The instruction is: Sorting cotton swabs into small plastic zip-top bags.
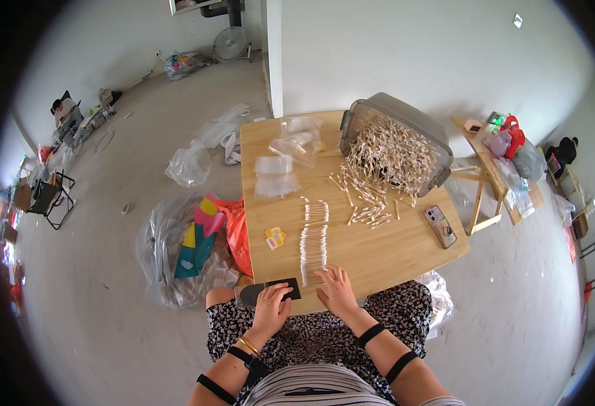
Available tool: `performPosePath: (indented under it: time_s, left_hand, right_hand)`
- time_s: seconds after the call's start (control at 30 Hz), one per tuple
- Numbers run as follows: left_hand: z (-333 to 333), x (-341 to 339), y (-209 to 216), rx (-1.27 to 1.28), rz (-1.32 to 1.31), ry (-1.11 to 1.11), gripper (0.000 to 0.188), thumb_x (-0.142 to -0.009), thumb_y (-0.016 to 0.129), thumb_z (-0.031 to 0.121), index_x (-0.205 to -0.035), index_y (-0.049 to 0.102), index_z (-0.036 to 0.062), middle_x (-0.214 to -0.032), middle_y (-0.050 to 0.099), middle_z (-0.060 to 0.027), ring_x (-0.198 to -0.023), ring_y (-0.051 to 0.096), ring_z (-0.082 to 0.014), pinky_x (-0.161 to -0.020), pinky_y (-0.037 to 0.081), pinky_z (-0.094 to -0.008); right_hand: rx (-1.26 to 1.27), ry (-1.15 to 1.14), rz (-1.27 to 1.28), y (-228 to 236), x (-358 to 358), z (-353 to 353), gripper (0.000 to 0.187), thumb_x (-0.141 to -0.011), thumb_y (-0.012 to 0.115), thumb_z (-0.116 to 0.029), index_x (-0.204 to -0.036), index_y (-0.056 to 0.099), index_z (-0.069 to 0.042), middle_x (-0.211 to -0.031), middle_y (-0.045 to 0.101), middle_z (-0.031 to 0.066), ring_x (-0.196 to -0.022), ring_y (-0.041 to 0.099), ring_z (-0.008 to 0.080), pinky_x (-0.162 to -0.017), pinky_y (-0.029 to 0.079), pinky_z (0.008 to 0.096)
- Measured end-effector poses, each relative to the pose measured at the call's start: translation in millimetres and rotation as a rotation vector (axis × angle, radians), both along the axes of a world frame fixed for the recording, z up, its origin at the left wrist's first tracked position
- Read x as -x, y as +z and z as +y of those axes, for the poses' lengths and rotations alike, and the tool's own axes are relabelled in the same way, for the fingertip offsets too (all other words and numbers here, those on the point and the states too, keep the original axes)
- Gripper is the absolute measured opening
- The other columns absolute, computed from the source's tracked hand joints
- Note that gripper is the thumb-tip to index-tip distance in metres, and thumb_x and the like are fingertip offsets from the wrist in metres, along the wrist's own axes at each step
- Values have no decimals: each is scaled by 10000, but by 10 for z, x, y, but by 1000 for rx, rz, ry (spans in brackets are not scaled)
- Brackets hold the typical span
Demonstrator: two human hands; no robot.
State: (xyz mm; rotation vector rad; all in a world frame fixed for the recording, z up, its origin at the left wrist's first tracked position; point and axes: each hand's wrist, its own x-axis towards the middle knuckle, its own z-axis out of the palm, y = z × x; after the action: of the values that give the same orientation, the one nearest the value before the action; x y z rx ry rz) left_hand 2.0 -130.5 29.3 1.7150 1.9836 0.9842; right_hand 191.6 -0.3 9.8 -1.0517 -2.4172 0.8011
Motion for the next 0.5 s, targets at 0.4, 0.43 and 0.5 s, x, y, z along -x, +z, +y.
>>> performPosePath:
  time_s: [0.4,0.43,0.5]
  left_hand:
    - [57,29,-44,38,54,-48,255,-898,616,169,-1133,644,74,-1200,622,-113,-1157,559,-311,-1005,388,-460]
    - [72,14,-31,40,56,-53,272,-900,615,176,-1151,637,73,-1222,608,-117,-1178,541,-316,-1008,385,-462]
    - [118,-25,-10,43,54,-55,289,-902,614,184,-1169,630,73,-1244,593,-121,-1200,523,-321,-1011,381,-465]
  right_hand:
    - [-143,-30,-164,-75,196,111,462,-826,685,-195,-1274,576,-167,-1351,432,135,-1211,453,360,-1005,407,473]
    - [-158,-36,-169,-78,199,119,454,-828,683,-194,-1270,579,-165,-1351,432,130,-1213,453,357,-1004,407,470]
    - [-148,-39,-175,-84,195,135,453,-827,681,-206,-1267,584,-158,-1358,429,123,-1222,447,355,-996,404,467]
